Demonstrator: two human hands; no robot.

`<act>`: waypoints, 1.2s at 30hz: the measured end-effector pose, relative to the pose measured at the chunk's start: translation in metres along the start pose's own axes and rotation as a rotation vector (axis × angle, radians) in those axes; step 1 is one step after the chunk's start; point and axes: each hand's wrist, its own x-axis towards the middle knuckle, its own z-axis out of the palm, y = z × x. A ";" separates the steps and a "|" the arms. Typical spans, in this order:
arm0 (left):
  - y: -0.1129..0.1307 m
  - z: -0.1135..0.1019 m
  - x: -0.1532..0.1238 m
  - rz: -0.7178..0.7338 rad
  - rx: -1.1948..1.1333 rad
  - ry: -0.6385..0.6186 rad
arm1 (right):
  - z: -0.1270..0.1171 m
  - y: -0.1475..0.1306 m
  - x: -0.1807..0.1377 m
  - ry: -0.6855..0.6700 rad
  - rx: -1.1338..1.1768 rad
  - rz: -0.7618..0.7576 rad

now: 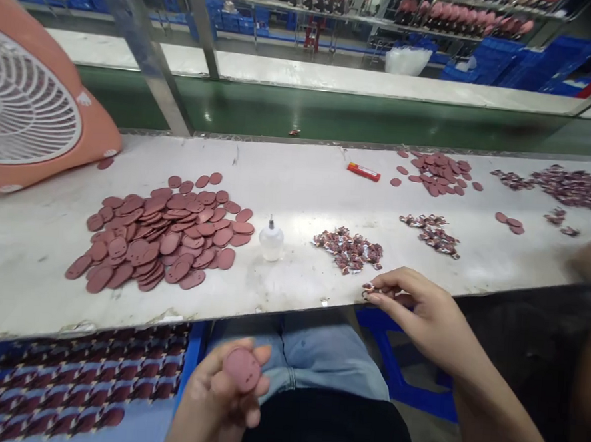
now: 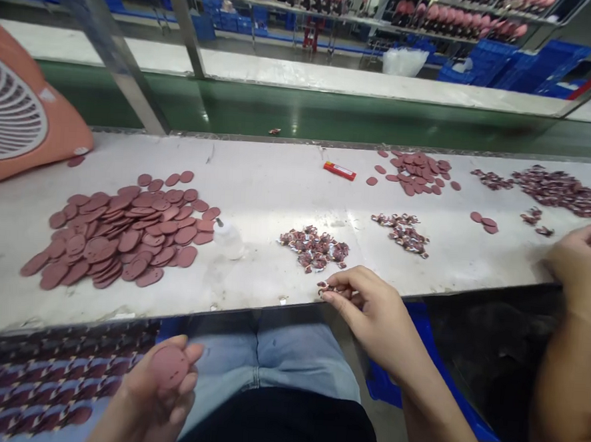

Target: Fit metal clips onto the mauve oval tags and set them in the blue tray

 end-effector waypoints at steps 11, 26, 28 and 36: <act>-0.009 -0.014 0.001 -0.220 -0.018 -0.385 | 0.035 -0.084 -0.011 -0.417 0.516 -0.158; -0.012 -0.018 0.002 -0.201 -0.039 -0.431 | 0.041 -0.097 -0.006 -0.454 0.274 -0.353; -0.013 -0.018 0.002 -0.206 -0.037 -0.416 | 0.042 -0.096 -0.006 -0.452 0.255 -0.362; -0.012 -0.017 0.001 -0.214 -0.007 -0.340 | 0.041 -0.097 -0.004 -0.502 0.217 -0.371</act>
